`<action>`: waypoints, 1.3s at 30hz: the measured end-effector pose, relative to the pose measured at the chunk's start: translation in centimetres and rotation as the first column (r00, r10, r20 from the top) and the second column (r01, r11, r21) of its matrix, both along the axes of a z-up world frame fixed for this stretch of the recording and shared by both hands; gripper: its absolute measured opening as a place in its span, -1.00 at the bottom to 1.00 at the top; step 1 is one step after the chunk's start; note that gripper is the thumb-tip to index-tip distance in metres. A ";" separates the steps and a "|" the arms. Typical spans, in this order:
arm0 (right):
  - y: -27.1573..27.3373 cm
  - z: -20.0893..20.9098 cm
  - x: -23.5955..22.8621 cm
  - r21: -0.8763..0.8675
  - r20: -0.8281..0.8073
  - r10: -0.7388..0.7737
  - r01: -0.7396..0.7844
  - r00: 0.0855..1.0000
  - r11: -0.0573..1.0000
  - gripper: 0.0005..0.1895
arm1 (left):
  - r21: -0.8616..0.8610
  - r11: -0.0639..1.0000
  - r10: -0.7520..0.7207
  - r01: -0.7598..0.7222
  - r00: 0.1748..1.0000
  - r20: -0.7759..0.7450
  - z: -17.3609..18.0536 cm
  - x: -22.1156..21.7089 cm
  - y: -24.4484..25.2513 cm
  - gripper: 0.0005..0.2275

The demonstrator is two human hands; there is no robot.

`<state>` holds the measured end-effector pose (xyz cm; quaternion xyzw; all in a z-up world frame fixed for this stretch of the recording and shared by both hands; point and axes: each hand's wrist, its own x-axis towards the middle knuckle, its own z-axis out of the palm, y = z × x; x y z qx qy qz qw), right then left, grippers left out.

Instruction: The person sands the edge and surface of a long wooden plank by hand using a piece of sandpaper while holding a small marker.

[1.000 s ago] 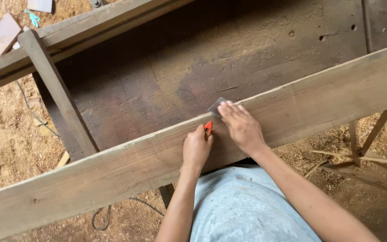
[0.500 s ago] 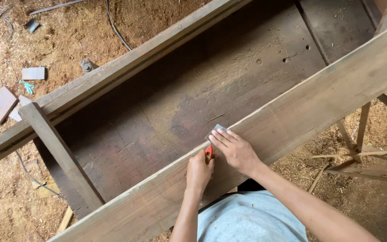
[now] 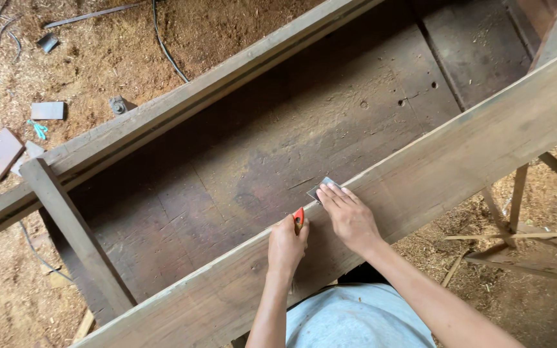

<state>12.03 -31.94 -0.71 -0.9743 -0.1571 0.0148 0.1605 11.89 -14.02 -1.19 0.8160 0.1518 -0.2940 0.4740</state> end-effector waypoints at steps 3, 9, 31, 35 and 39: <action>0.0 -0.4 -0.4 0.059 -0.019 0.120 -0.118 0.993 0.991 -0.51 | 0.138 0.990 -0.104 0.032 0.827 0.553 -0.1 -0.1 -0.1 -0.81; 0.1 -1.1 -0.7 0.028 -0.052 -0.051 0.053 0.997 0.998 -0.52 | 0.000 0.999 -0.034 0.034 0.982 0.187 0.2 0.0 0.2 -0.73; -0.5 -0.8 -1.0 0.055 -0.086 0.029 -0.024 0.996 0.998 -0.49 | -0.021 0.999 -0.033 0.035 0.995 0.090 1.8 0.7 0.2 -0.77; -0.8 -1.1 -0.4 0.027 -0.006 0.032 -0.032 0.999 0.999 -0.49 | 0.009 0.999 -0.042 0.041 0.996 0.073 1.9 1.0 0.1 -0.74; -1.2 -0.8 -0.7 0.096 -0.075 0.131 -0.124 0.989 0.988 -0.50 | 0.010 0.999 -0.046 0.046 0.996 0.081 1.7 1.0 0.1 -0.71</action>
